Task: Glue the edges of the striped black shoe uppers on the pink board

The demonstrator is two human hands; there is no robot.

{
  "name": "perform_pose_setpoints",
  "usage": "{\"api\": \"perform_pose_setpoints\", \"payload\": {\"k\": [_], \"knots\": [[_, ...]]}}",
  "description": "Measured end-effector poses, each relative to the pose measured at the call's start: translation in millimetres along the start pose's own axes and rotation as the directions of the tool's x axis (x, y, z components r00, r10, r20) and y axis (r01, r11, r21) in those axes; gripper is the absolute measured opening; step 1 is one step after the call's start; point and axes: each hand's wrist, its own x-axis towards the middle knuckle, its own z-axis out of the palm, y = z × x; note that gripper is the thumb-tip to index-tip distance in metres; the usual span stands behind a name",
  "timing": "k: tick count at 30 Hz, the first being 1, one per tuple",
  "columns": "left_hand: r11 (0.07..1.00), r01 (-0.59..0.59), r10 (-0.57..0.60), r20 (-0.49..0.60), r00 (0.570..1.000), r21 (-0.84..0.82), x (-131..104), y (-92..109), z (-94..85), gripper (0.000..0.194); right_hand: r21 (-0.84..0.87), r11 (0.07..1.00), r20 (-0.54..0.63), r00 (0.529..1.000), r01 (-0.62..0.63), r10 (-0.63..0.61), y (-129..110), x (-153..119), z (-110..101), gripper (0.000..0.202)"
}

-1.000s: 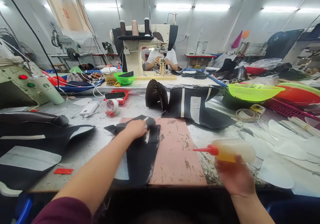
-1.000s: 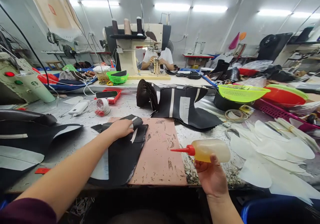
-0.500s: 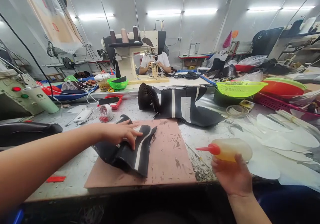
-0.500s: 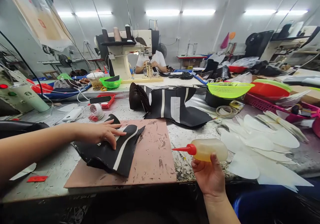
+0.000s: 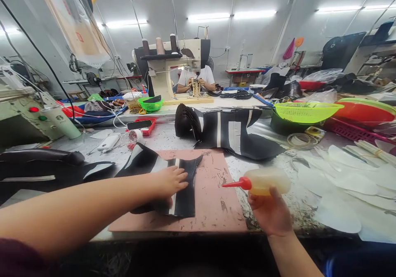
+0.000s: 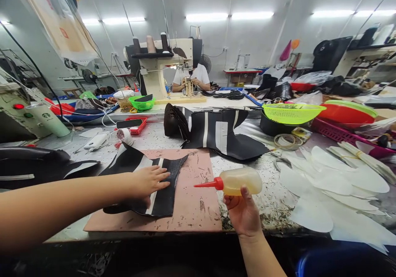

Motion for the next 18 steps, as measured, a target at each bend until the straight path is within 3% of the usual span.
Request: {"api": "perform_pose_setpoints", "payload": {"k": [3,7,11,15,18], "knots": [[0.999,-0.038,0.042,0.127,0.991,-0.032,18,2,13.7,0.085,0.014,1.0,-0.004,1.0,-0.018,0.018,4,2,8,0.046],[0.996,-0.035,0.043,0.104,0.994,-0.077,34,-1,13.3,0.103,-0.002,1.0,-0.054,0.998,-0.016,0.016,13,16,18,0.051],[0.995,-0.027,0.038,0.122,0.992,-0.095,46,-4,8.8,0.11,-0.186,0.978,-0.063,0.992,0.1,-0.113,28,38,38,0.056],[0.992,-0.004,0.022,0.147,0.989,-0.127,50,-5,10.0,0.113,-0.425,0.876,-0.024,0.965,0.227,-0.262,45,54,61,0.064],[0.985,0.004,0.016,0.115,0.993,-0.175,51,-6,13.4,0.111,-0.615,0.743,-0.007,0.94,0.264,-0.34,53,59,68,0.066]]}}
